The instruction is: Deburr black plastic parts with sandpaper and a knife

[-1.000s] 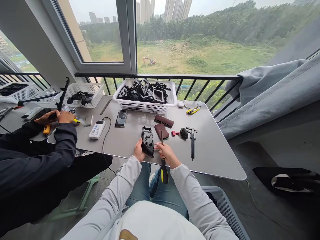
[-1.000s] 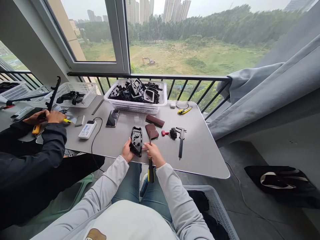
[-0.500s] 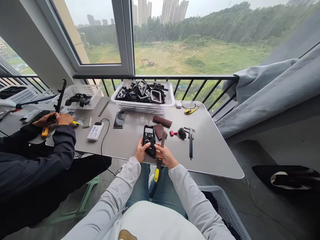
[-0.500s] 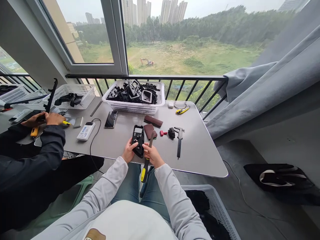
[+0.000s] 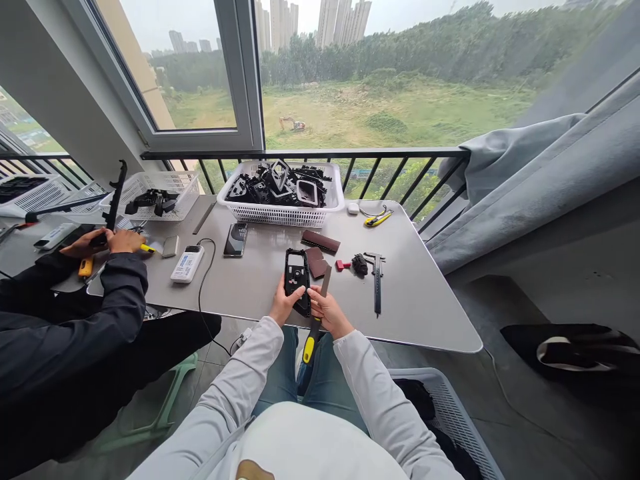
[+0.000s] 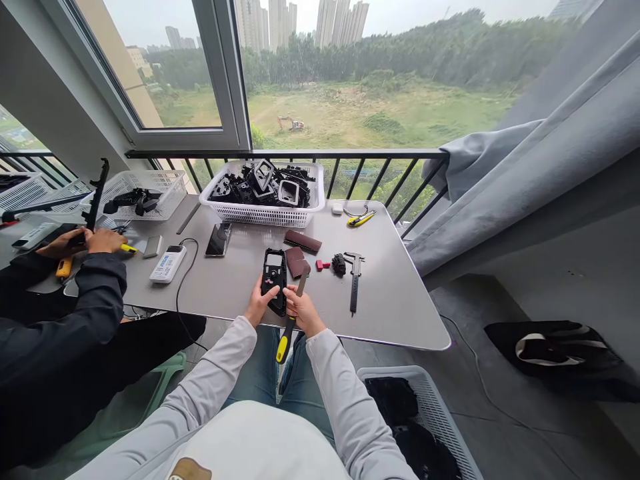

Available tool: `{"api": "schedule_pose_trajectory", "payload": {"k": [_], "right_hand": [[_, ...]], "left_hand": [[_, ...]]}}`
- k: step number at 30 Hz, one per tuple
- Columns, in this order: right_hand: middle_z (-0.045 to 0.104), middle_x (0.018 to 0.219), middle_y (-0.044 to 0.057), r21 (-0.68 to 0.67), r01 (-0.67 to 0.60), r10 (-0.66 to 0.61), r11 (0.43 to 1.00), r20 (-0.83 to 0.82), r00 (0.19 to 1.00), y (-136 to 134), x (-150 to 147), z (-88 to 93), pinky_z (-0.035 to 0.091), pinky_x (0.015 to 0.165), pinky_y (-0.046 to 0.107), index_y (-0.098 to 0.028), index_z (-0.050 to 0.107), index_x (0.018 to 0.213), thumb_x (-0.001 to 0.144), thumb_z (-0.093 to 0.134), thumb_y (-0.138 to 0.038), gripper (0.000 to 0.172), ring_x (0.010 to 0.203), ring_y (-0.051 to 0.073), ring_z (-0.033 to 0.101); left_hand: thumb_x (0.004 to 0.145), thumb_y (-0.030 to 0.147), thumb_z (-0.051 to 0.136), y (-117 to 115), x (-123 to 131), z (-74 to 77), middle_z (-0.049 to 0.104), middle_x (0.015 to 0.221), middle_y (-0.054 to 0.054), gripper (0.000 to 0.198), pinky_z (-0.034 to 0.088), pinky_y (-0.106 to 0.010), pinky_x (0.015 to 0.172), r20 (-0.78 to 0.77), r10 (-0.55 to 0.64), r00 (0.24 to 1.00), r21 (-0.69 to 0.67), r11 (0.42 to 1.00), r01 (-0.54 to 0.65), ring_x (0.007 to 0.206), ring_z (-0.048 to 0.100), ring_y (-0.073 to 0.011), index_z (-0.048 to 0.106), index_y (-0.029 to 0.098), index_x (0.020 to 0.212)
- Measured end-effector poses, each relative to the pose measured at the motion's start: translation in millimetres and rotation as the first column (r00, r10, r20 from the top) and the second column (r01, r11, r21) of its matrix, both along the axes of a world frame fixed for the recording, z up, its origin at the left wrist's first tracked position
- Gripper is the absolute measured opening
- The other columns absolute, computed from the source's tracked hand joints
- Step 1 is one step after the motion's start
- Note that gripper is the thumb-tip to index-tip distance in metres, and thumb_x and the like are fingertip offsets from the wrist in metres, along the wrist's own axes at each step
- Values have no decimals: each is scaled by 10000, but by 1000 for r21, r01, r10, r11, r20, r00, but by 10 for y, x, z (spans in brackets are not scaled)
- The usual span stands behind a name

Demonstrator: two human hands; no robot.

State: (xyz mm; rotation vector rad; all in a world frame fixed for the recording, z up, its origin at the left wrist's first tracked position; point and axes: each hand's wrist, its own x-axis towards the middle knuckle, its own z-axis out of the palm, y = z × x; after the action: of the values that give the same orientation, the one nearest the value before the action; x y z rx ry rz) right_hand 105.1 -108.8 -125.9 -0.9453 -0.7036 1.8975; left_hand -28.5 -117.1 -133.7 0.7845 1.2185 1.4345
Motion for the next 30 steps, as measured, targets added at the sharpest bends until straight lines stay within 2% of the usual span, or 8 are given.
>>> {"api": "schedule_pose_trajectory", "payload": {"k": [2,5,8,12,21,24,27,30], "right_hand": [[274,408,-159,3,0,0,1000,6,1000,-7,-2,0,97,348,173,-219,516,831,534,846,-444,498,345,23,166],[274,390,-162,6,-13,13,1000,17,1000,-13,-20,5,108,353,172,-219,511,839,542,845,-449,503,340,23,171],[277,376,-164,11,-21,21,1000,26,999,-17,-50,6,109,355,173,-217,507,834,542,843,-467,511,331,20,170],[250,368,-172,18,-21,20,1000,38,999,-28,-76,0,92,353,178,-221,497,822,541,830,-509,523,310,20,169],[263,392,-159,16,4,-5,1000,67,998,-36,-99,-23,109,342,175,-219,513,801,533,832,-541,527,315,20,169],[378,466,-107,10,29,-29,1000,74,997,-19,-108,-22,113,333,184,-213,527,779,595,739,-654,523,329,17,166],[490,576,-36,6,59,-59,998,95,994,-1,-73,4,137,327,197,-204,570,821,684,533,-780,593,351,30,192],[512,610,-11,10,63,-64,998,151,987,2,26,51,154,337,206,-202,609,888,737,407,-785,635,367,48,211]], "left_hand": [[512,281,864,2,1,13,678,1004,-70,667,456,-350,906,-53,25,998,-18,1000,-26,988,623,-249,611,204,1124],[514,290,863,1,-3,41,668,978,-61,673,454,-344,881,-71,2,997,-21,1000,-4,929,622,-223,591,194,1122],[557,318,825,-9,-10,79,649,958,-49,619,464,-322,825,3,-10,1000,-27,1000,10,867,615,-192,568,189,1106],[541,301,797,-22,-17,105,632,923,-31,599,465,-304,781,97,-17,995,-31,999,20,824,604,-175,550,195,1076],[597,344,699,-6,-47,-16,620,961,-30,527,459,-316,801,167,-2,986,-10,1000,4,870,595,-191,564,208,1087],[608,333,732,-5,-49,-38,631,995,-43,531,465,-316,810,196,-1,981,21,1000,-3,889,610,-191,565,202,1094],[636,359,742,-1,-51,-53,640,1014,-50,521,478,-317,817,171,27,985,18,999,-30,899,619,-189,559,197,1096],[672,399,735,7,-41,-57,644,1041,-57,510,474,-327,859,115,70,991,11,997,-72,942,618,-192,551,195,1102]]}}
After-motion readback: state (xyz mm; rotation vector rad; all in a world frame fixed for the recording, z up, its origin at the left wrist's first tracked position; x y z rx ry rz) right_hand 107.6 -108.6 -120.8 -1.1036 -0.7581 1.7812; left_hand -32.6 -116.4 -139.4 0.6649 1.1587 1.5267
